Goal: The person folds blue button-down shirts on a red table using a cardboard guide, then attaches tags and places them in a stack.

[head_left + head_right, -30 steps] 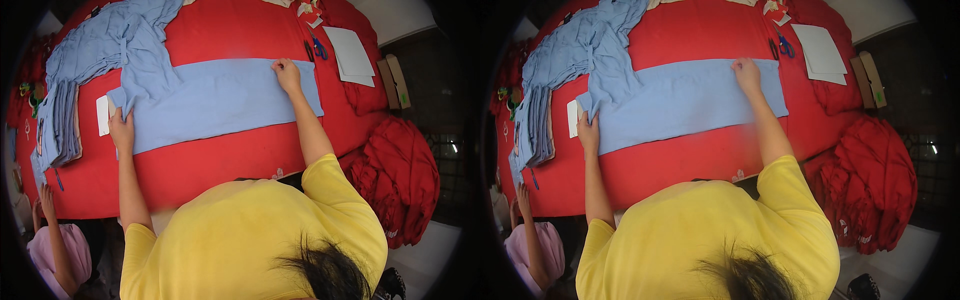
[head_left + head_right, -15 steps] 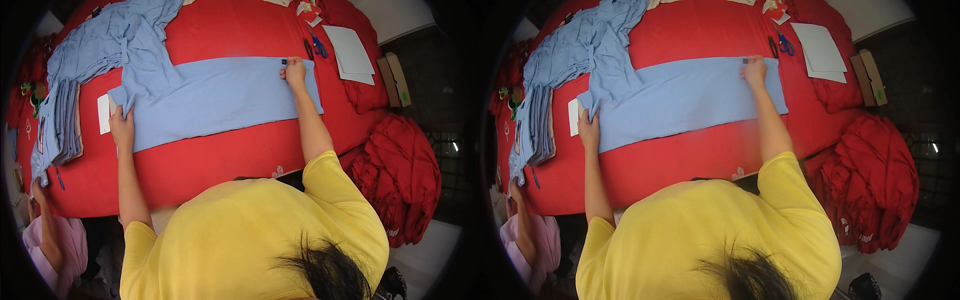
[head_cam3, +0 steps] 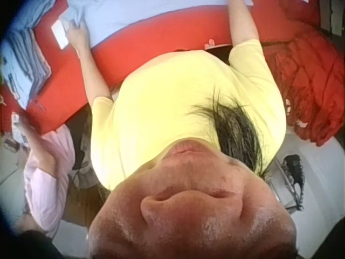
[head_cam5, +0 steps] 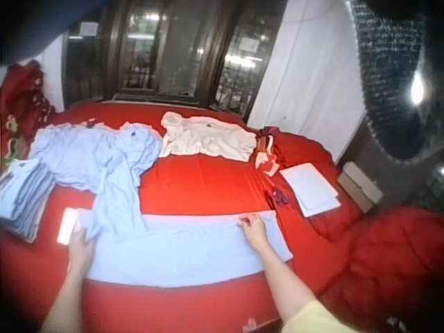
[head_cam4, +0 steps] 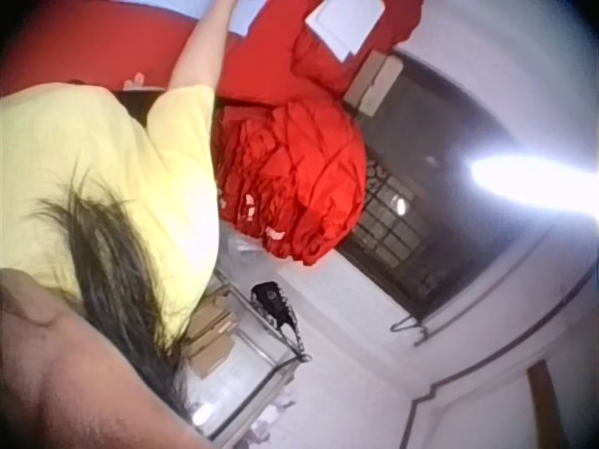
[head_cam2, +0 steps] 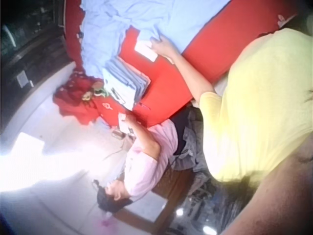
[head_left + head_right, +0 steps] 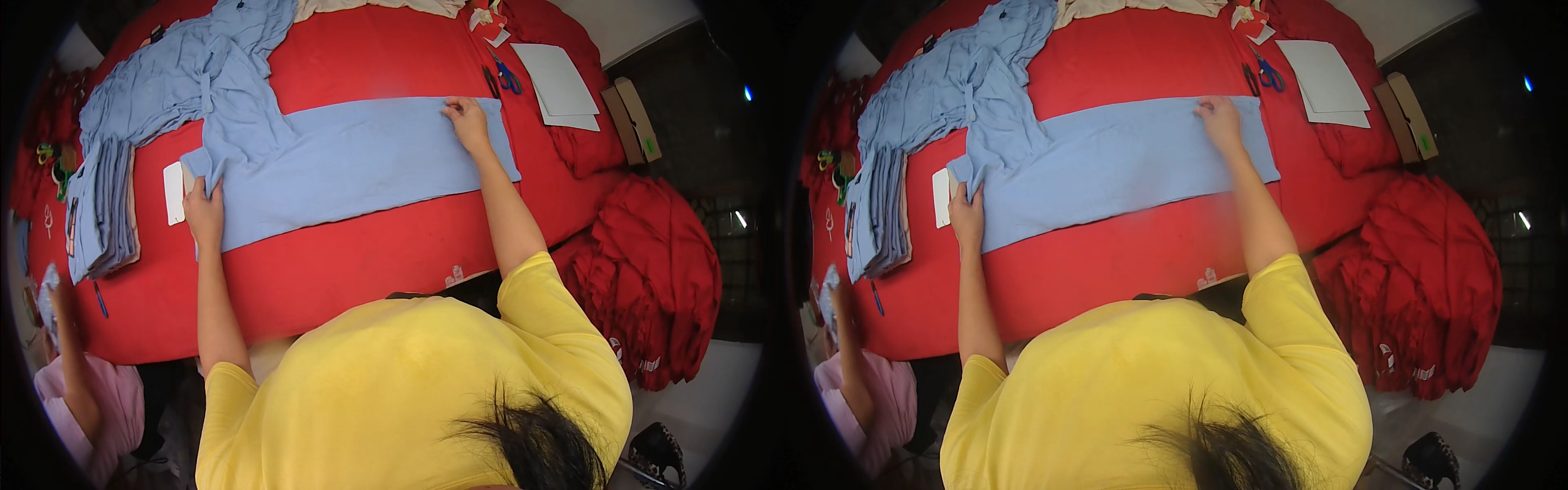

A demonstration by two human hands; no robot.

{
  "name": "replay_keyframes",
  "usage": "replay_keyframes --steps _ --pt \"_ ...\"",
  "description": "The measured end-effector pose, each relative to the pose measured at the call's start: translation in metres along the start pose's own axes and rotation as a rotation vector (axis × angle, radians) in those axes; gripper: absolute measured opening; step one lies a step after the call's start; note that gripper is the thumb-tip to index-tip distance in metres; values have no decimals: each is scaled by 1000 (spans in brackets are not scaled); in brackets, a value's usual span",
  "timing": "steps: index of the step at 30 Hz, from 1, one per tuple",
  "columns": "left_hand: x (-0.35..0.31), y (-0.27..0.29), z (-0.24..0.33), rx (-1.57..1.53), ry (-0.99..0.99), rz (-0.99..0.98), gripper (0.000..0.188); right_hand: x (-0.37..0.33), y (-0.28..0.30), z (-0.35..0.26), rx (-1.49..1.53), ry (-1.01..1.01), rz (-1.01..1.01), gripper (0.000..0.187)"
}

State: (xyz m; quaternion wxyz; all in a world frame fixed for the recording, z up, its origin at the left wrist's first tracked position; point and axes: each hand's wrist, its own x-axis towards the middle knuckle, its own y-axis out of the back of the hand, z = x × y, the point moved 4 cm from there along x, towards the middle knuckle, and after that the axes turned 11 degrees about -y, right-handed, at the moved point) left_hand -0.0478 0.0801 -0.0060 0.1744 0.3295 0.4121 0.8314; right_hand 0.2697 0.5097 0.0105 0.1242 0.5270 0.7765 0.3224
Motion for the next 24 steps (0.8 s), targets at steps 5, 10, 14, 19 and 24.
replay_keyframes --steps 5,10,14,19,24 --pt "3 1 4 14 -10 -34 32 10 -7 -11 -280 -9 55 16" --pt "-1 2 6 28 -5 -12 32 7 -9 -10 -498 140 134 15" --pt "-3 1 4 21 20 -7 33 8 -10 -3 -626 178 79 17" --pt "-2 -3 3 42 8 -7 33 27 15 17 -546 179 117 18" --pt "-3 -1 4 40 8 4 31 12 8 -5 -362 59 3 27"
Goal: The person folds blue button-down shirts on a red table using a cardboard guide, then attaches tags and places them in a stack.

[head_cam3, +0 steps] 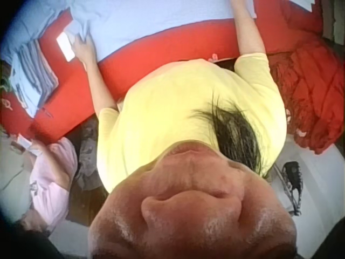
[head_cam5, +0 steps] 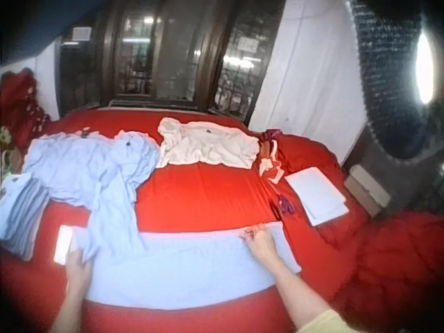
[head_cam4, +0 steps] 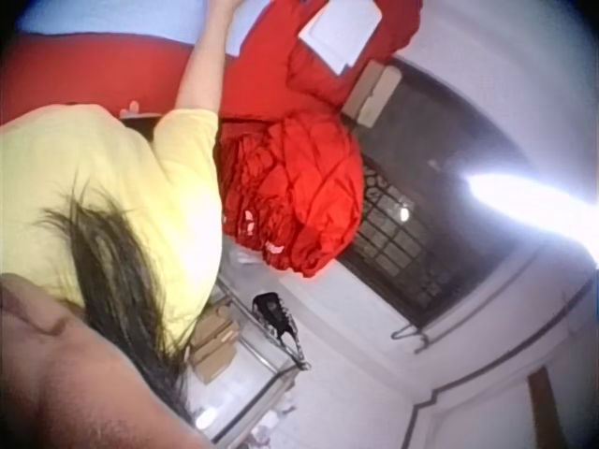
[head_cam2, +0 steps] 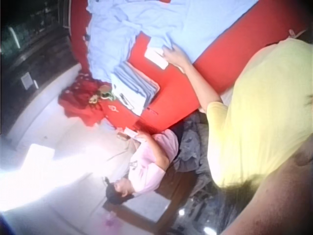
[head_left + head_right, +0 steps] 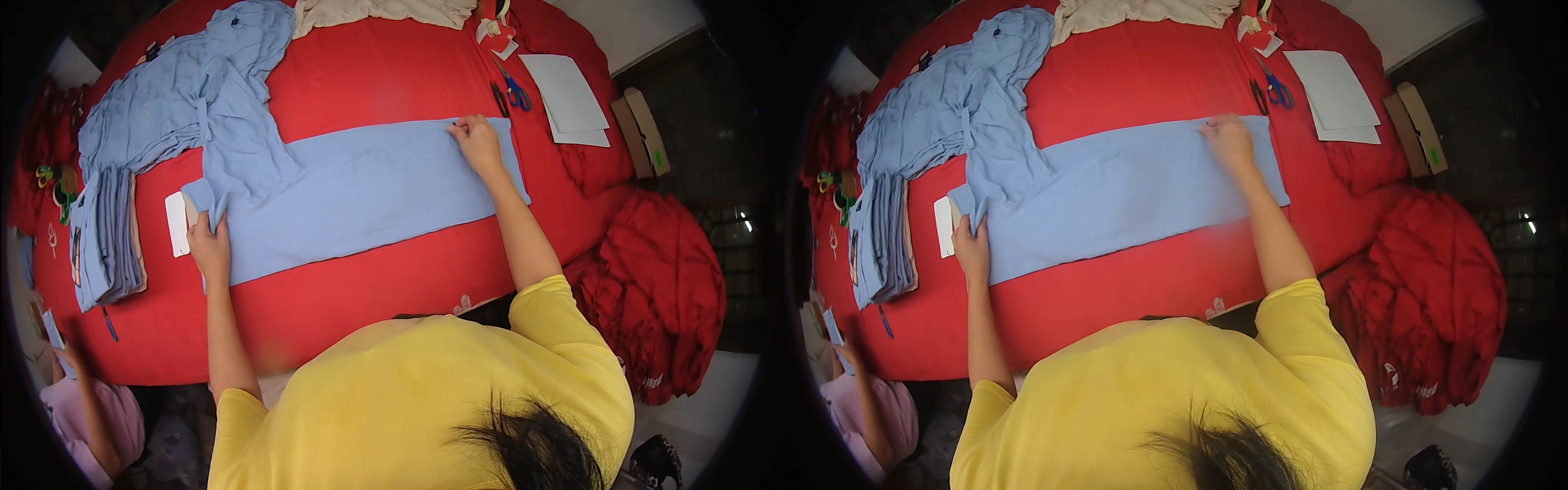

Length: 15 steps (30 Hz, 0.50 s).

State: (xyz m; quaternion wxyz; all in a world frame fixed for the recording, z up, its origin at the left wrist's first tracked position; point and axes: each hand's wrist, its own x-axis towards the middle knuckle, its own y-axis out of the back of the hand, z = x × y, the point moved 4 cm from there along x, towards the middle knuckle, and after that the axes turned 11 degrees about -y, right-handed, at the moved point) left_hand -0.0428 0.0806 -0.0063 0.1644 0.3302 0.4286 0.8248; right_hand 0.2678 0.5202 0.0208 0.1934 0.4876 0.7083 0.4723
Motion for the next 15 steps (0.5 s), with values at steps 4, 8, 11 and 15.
replay_keyframes --steps 4,8,11,15 --pt "-1 0 -1 -25 17 7 29 -22 -3 -21 133 28 173 26" --pt "-1 0 -2 -14 -22 39 28 -26 -5 -25 233 -3 256 22" --pt "0 0 -2 -11 -11 27 28 -23 -14 -28 60 -36 196 18" --pt "2 1 3 -15 10 9 28 -14 -23 -20 48 -93 191 12"
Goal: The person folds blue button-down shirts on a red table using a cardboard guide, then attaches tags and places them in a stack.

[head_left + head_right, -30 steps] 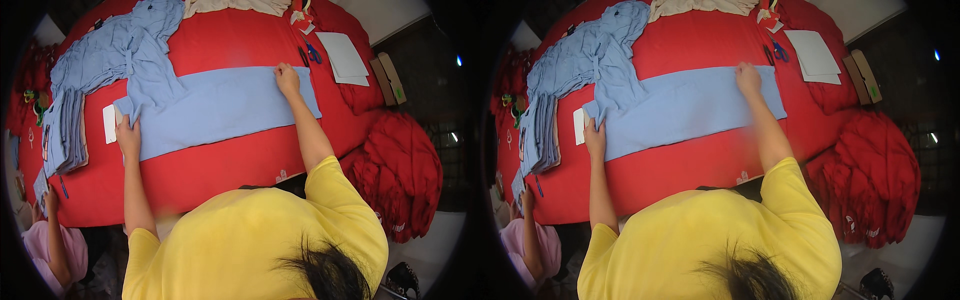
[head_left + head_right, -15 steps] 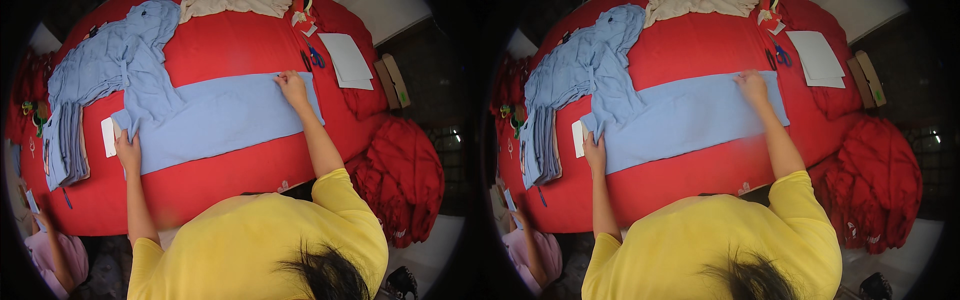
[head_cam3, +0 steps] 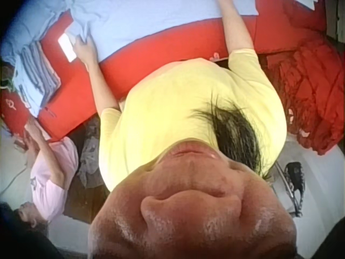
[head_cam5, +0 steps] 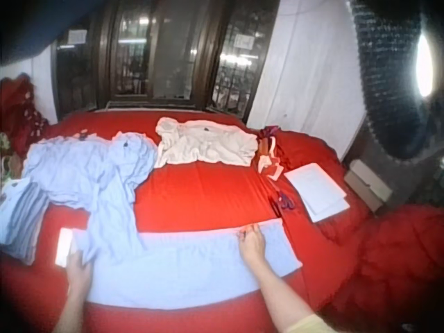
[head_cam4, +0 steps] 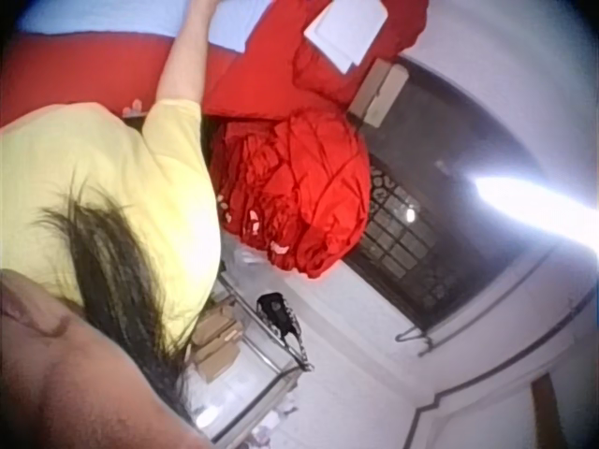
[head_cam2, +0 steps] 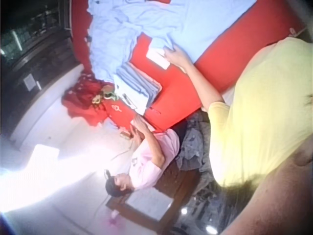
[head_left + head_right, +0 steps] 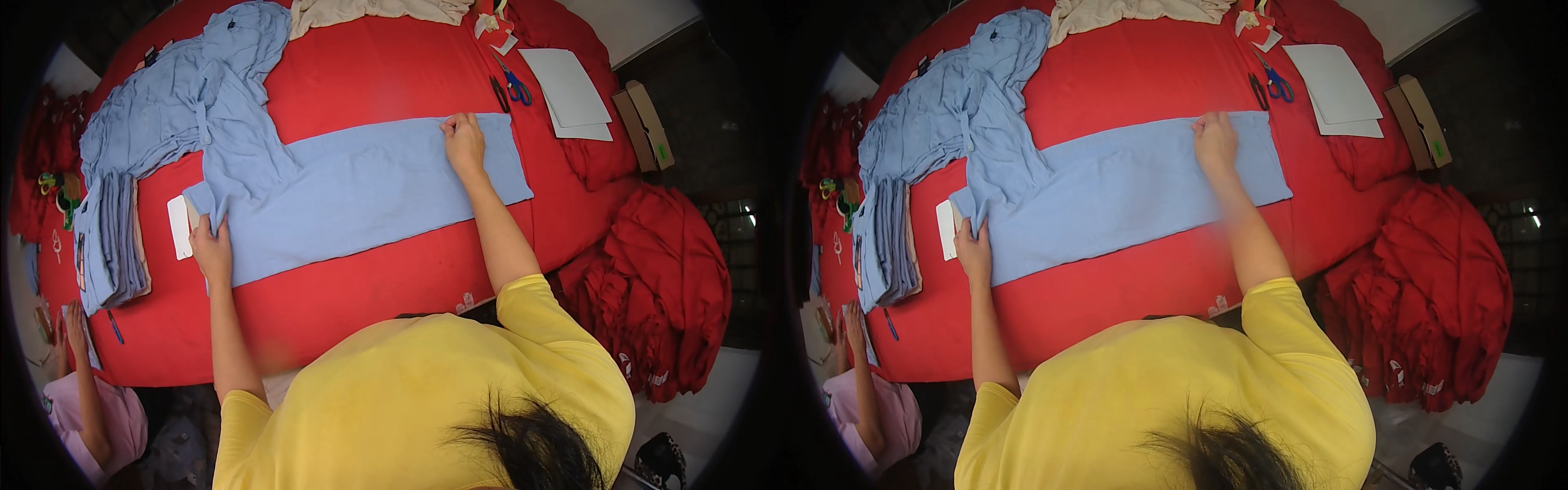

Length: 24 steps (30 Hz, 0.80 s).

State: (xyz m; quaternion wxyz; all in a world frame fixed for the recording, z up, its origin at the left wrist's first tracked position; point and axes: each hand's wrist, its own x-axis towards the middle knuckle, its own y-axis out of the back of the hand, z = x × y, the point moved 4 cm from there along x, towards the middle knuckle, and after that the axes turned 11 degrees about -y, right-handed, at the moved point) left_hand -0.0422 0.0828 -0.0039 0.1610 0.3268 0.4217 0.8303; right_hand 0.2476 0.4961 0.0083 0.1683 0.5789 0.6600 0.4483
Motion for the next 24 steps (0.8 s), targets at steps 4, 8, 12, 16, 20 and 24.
replay_keyframes --steps 4,8,12,16,20,24 --pt "-1 1 0 -1 -17 4 27 7 2 9 -29 3 41 9" --pt "0 -1 -1 14 -22 -25 27 18 7 20 -234 175 73 10" --pt "1 -3 -2 8 -17 -27 28 43 43 70 -301 119 119 9" --pt "-2 -2 -13 25 -4 -49 29 31 74 62 -48 90 119 10" --pt "-1 2 -4 12 -113 102 22 -21 75 77 160 203 43 11" --pt "6 -3 2 -7 -124 51 23 -43 107 112 103 90 119 16"
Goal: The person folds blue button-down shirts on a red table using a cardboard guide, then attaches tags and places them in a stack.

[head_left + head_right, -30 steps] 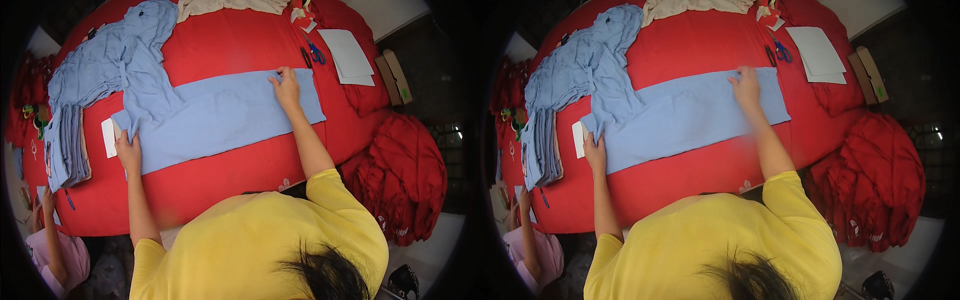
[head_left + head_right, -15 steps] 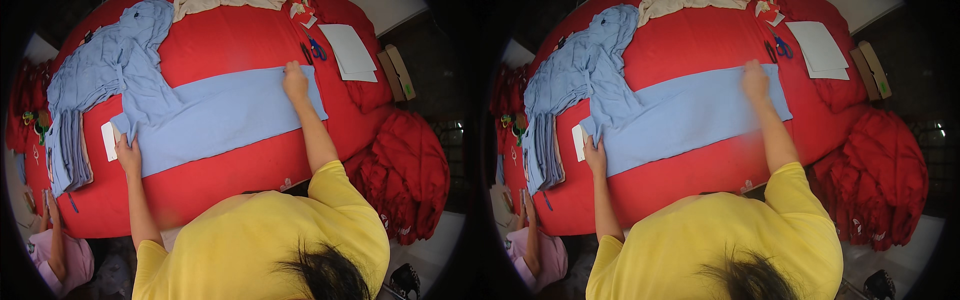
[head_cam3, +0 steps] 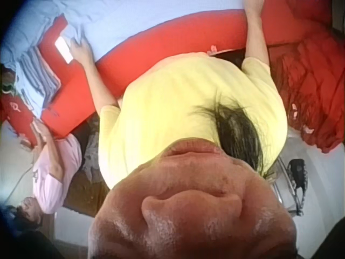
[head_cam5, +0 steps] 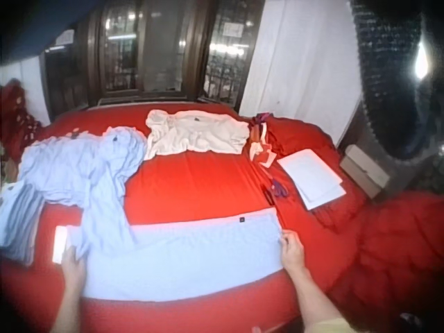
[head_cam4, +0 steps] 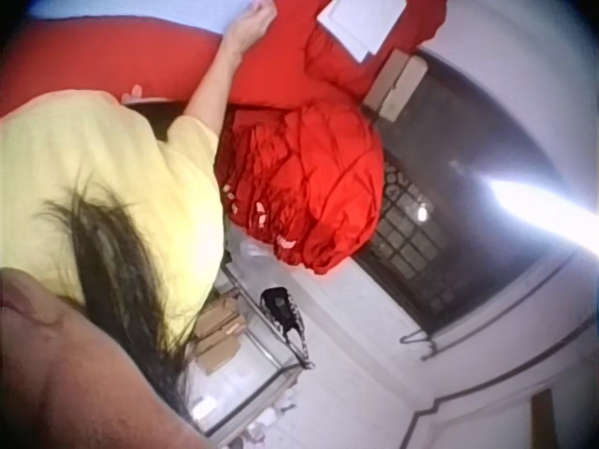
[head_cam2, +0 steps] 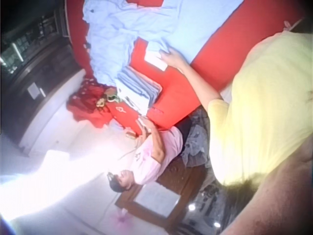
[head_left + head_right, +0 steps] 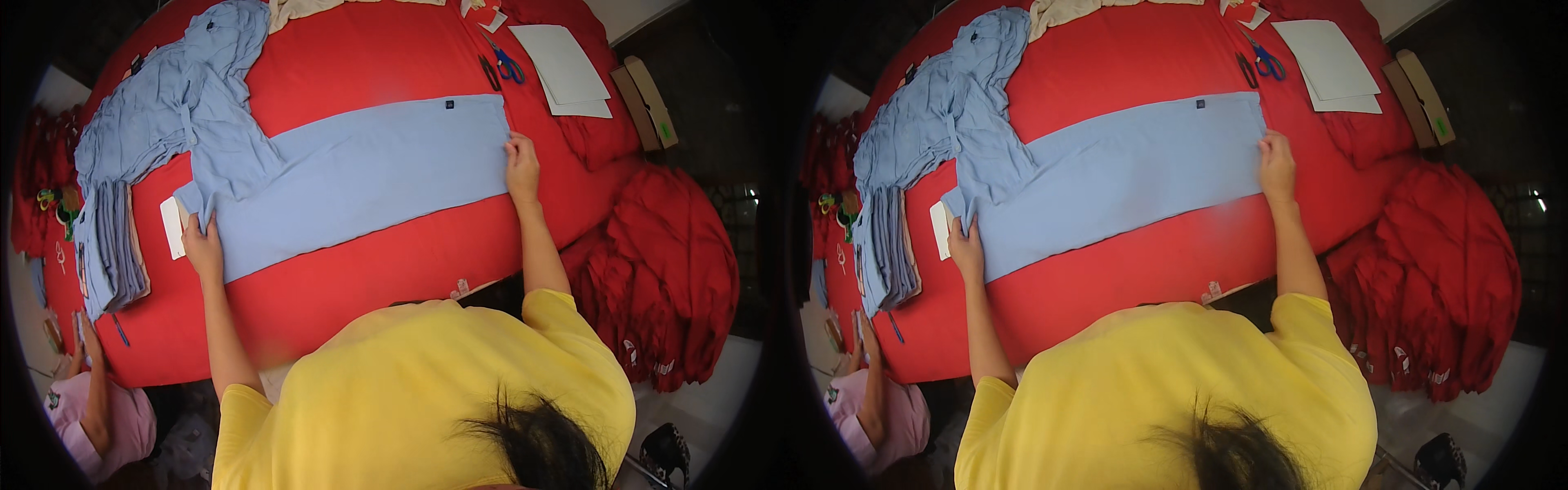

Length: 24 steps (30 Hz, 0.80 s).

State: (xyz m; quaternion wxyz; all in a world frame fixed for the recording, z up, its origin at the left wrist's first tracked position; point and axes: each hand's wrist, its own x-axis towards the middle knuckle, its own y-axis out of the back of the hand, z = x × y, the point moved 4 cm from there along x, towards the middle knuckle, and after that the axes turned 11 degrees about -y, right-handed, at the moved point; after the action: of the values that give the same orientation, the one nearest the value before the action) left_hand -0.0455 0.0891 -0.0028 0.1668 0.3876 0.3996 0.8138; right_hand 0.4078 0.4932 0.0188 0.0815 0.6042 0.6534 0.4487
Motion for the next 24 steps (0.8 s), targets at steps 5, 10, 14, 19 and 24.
replay_keyframes --steps 5,10,14,19,24 --pt "-4 -2 -7 -18 83 -32 26 -62 103 55 -352 -331 -306 30" --pt "-7 7 -8 -82 120 -65 28 -166 190 107 -1128 -621 -937 29" --pt "4 11 -4 -114 37 -51 30 -123 173 56 -574 -478 -452 11" --pt "11 21 2 -205 162 -167 28 -20 31 -99 51 -195 -328 22" --pt "-4 21 -3 -64 57 38 22 5 -143 -298 428 169 -718 14"
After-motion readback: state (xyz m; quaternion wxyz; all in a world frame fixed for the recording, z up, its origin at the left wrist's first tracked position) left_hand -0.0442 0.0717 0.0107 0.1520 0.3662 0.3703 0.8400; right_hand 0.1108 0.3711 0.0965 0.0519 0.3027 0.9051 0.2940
